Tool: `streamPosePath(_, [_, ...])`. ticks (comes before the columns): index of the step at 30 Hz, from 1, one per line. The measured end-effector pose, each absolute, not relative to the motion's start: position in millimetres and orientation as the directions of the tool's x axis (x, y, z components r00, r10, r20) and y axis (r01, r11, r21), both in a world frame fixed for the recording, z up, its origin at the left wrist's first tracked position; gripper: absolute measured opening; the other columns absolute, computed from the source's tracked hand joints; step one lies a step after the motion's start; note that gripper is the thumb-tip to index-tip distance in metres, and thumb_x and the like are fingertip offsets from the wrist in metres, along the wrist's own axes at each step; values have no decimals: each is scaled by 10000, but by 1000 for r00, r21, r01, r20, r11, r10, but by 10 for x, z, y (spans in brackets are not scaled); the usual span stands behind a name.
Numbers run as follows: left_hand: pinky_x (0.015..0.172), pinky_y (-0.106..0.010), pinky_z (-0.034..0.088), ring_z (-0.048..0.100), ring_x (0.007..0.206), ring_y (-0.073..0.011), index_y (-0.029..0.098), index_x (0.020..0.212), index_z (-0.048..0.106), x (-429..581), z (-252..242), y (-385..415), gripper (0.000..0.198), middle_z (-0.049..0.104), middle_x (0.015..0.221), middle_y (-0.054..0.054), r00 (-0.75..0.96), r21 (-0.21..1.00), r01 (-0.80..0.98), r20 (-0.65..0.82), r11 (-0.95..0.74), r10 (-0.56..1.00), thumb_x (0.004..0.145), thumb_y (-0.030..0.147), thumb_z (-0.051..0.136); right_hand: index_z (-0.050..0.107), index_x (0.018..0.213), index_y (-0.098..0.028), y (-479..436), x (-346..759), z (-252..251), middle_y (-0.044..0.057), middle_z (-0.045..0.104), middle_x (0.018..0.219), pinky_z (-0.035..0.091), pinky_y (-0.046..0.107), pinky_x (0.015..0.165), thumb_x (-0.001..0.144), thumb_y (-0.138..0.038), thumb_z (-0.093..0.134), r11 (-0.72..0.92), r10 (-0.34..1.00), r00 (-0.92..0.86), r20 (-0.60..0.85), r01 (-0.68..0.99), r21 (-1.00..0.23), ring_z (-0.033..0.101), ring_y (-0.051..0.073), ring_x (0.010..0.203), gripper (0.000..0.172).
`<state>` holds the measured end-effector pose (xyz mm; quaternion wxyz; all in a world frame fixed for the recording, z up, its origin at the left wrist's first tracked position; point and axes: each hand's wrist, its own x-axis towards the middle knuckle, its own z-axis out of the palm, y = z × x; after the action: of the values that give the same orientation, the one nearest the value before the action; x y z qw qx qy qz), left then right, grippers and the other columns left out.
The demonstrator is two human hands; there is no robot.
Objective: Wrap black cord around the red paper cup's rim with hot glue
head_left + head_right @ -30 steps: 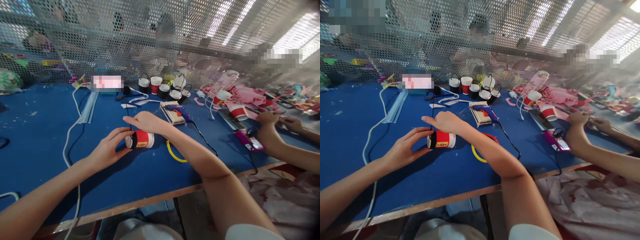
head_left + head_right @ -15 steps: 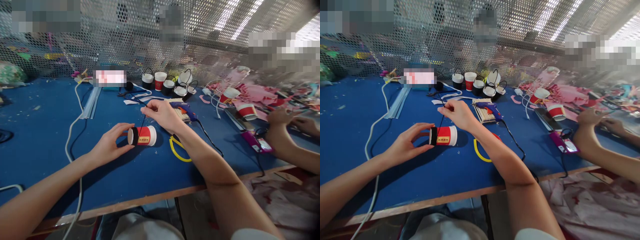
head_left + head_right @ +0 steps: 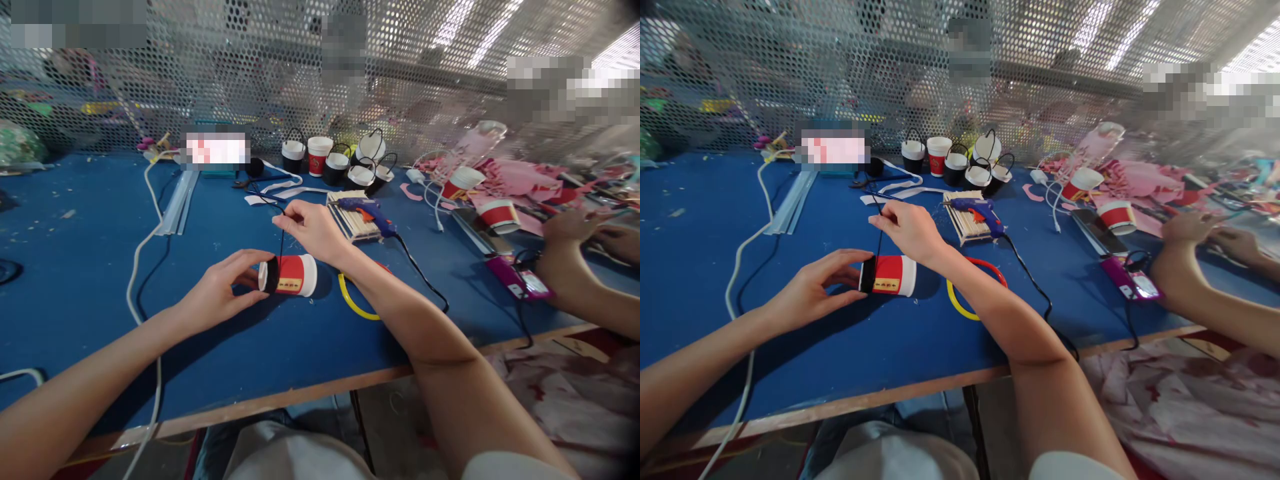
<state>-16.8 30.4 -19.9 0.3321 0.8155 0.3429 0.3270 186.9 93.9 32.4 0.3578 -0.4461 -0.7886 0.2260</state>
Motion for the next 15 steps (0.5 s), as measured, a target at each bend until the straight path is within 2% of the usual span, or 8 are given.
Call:
streamPosePath(8, [864, -384, 572, 626, 992, -206, 236, 1253, 492, -137, -221, 295, 461, 472, 1249, -113, 544, 776, 301, 338, -554, 768, 813, 222, 631, 417, 629, -183, 888, 1829, 286, -60, 405, 564, 236, 240, 557, 841, -330, 566, 519, 855, -358, 376, 576, -632, 310, 74, 538, 298])
streamPosePath(15, [835, -395, 579, 655, 922, -203, 213, 1226, 502, -108, -191, 278, 435, 576, 1163, -112, 502, 862, 283, 241, -421, 831, 821, 303, 632, 395, 620, -185, 858, 1798, 290, -47, 426, 603, 240, 240, 563, 856, -334, 552, 535, 844, -351, 405, 607, -588, 322, 77, 555, 321])
